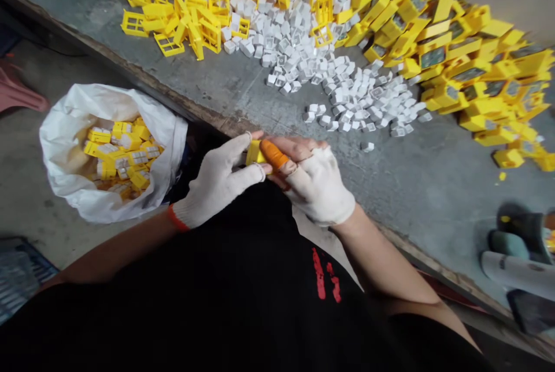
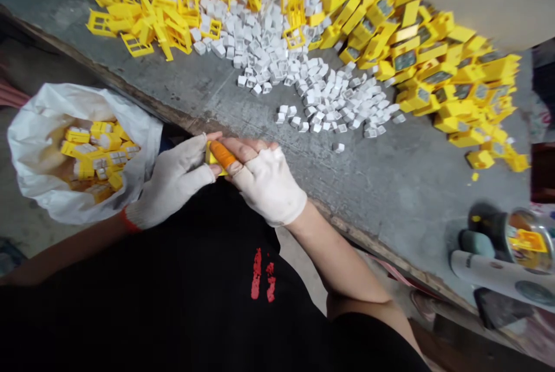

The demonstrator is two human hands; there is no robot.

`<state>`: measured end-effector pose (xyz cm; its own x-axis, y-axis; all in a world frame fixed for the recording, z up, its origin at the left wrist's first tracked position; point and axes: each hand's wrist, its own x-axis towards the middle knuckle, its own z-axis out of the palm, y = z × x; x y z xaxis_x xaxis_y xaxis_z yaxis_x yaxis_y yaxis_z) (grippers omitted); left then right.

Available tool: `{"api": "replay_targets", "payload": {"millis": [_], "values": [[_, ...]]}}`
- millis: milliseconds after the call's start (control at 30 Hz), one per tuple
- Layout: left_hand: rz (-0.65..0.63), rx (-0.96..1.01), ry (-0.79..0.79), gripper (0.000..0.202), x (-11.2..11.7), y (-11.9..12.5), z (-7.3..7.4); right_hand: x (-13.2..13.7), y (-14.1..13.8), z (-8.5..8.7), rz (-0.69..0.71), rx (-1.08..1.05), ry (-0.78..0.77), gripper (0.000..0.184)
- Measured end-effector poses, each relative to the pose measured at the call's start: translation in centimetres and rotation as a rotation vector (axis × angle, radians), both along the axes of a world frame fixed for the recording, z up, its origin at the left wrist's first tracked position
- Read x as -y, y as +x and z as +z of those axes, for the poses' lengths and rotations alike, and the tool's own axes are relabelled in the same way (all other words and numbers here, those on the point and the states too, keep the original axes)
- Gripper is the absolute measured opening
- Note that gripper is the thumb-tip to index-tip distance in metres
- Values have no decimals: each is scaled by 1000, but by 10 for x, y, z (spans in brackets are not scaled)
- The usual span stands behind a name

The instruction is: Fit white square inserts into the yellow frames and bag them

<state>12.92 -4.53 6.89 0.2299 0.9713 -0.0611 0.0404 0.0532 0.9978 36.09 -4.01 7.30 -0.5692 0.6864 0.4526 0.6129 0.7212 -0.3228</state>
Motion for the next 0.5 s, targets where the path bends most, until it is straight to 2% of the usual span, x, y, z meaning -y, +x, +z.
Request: {"api": "replay_targets", "payload": {"millis": [67, 133, 200, 267, 333, 367, 433, 500], "values": [[1, -143, 112, 35, -2, -2, 6, -1, -4, -6, -50, -198, -193, 58], [-5, -211, 208, 33, -2, -4, 11, -5, -6, -8, -72, -458, -451, 72], [4, -258, 337, 36, 0, -5, 12, -7, -10, -4, -65, -670, -643, 65], [15, -277, 484, 35, 3, -7, 12, -6, -16, 1, -67, -798, -728, 54], [39, -283, 552, 34, 4, -9, 11, -5, -23, 5, -86, -897, -787, 50], [49, -281, 530, 34, 4, -10, 11, -4, -26, 5, -88, -944, -831, 51], [38, -262, 390, 33, 1, -13, 8, -4, -30, 1, -82, -1011, -918, 53], [-16, -112, 229, 37, -4, -14, 4, -5, -32, -4, -63, -1025, -956, 54]]}}
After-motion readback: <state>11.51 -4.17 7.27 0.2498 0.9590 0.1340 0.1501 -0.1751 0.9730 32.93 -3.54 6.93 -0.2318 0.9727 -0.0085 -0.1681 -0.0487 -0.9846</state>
